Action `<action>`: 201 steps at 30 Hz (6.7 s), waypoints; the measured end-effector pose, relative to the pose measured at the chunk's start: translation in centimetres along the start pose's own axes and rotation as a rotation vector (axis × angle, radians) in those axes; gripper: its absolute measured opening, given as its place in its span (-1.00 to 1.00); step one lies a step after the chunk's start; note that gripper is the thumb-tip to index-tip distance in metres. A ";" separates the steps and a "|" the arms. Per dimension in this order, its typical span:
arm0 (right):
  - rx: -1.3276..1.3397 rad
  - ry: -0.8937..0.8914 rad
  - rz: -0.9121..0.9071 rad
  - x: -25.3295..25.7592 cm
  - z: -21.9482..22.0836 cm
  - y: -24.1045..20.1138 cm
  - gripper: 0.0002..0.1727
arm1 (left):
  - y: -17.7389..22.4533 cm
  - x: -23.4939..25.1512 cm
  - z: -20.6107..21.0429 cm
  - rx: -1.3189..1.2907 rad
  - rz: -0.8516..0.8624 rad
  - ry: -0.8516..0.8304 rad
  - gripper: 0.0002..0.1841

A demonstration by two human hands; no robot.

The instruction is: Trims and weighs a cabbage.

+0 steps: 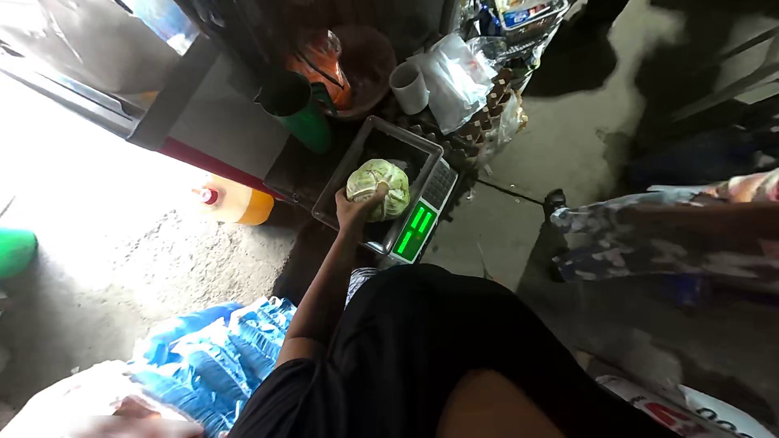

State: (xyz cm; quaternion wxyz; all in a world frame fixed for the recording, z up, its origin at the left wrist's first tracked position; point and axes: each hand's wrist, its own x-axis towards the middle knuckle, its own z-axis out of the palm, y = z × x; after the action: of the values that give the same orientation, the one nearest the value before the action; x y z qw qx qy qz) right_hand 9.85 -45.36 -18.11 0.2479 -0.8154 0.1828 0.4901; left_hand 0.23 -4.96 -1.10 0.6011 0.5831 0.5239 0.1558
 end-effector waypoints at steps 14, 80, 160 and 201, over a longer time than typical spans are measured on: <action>0.249 0.739 -0.394 -12.5 5.0 -10.9 -0.50 | 1.5 12.2 -21.1 -0.233 0.076 0.070 -0.08; -0.732 0.226 -0.615 -25.9 38.8 -41.5 -0.57 | 0.9 24.1 -21.8 1.091 0.072 -0.250 0.55; -0.559 0.078 -0.559 -28.1 35.6 -40.0 -0.47 | -1.4 25.9 -25.9 0.857 0.389 -0.049 -0.20; -0.748 0.123 -0.576 -28.1 37.6 -40.7 -0.58 | -0.3 23.3 -20.0 1.037 0.091 0.044 -0.23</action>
State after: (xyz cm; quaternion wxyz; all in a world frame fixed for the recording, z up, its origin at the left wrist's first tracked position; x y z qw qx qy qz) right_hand -7.50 11.14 1.09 0.0520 -0.8936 -0.2254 0.3847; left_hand -6.78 24.31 -7.19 0.2147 0.8231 0.5187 -0.0860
